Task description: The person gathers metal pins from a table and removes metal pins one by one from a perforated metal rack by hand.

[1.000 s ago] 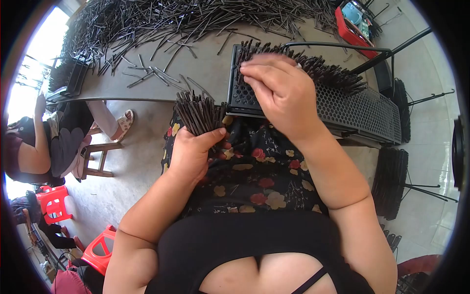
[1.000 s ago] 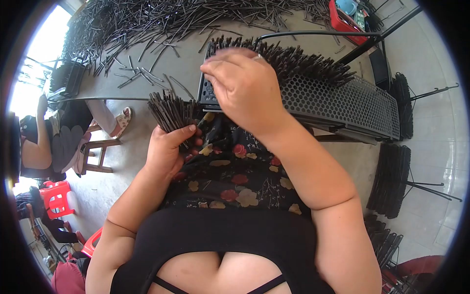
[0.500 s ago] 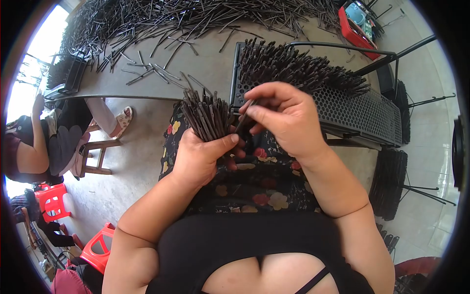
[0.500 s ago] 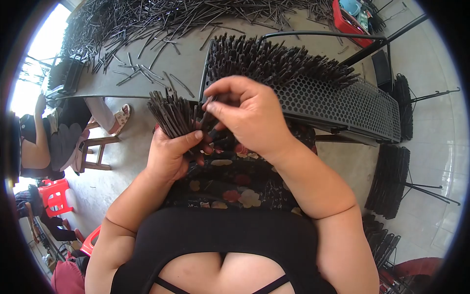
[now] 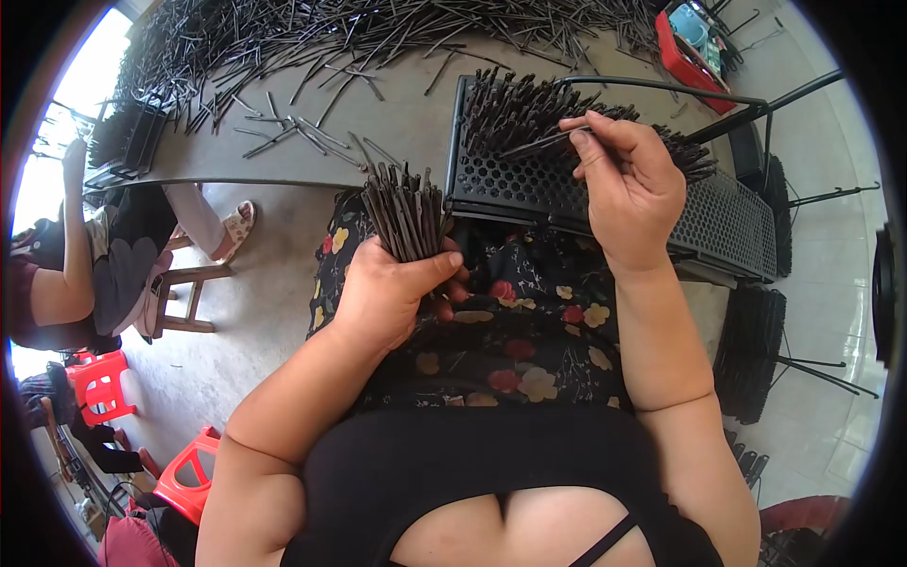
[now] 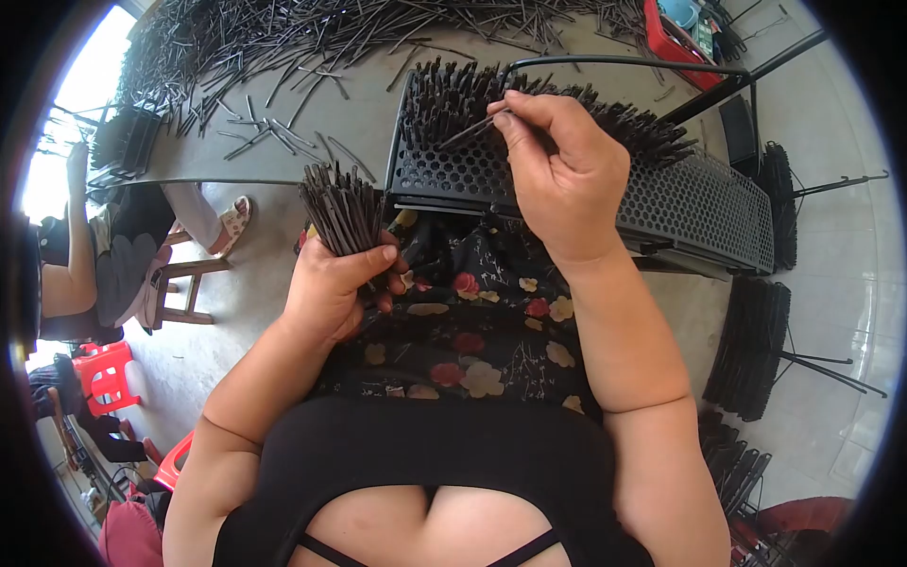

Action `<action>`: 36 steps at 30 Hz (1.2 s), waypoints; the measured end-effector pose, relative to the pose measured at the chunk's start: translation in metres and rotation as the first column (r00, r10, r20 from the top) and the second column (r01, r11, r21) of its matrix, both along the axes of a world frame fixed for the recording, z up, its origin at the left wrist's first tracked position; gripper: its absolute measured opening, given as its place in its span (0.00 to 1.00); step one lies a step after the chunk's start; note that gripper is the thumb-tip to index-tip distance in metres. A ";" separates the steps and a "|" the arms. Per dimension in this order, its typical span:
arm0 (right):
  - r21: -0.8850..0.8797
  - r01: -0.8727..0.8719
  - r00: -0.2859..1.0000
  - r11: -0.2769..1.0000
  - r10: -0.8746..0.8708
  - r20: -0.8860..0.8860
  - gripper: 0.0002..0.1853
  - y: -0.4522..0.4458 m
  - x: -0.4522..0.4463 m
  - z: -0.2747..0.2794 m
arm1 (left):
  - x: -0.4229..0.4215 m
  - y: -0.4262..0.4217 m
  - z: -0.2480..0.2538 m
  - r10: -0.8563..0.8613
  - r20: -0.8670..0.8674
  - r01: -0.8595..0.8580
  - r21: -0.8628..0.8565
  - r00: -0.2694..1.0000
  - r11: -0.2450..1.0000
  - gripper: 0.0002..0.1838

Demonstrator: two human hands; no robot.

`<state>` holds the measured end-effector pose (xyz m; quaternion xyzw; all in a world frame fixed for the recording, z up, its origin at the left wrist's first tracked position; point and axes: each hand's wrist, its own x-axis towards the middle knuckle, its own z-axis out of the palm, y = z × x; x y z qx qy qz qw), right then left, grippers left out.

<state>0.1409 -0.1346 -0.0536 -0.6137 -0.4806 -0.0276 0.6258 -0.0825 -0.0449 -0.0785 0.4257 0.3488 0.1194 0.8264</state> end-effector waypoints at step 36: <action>-0.207 -0.527 0.638 0.824 0.222 -0.737 0.14 -0.021 -0.061 -0.001 | 0.005 -0.014 0.008 -0.127 0.107 0.131 -0.027 0.986 0.991 0.09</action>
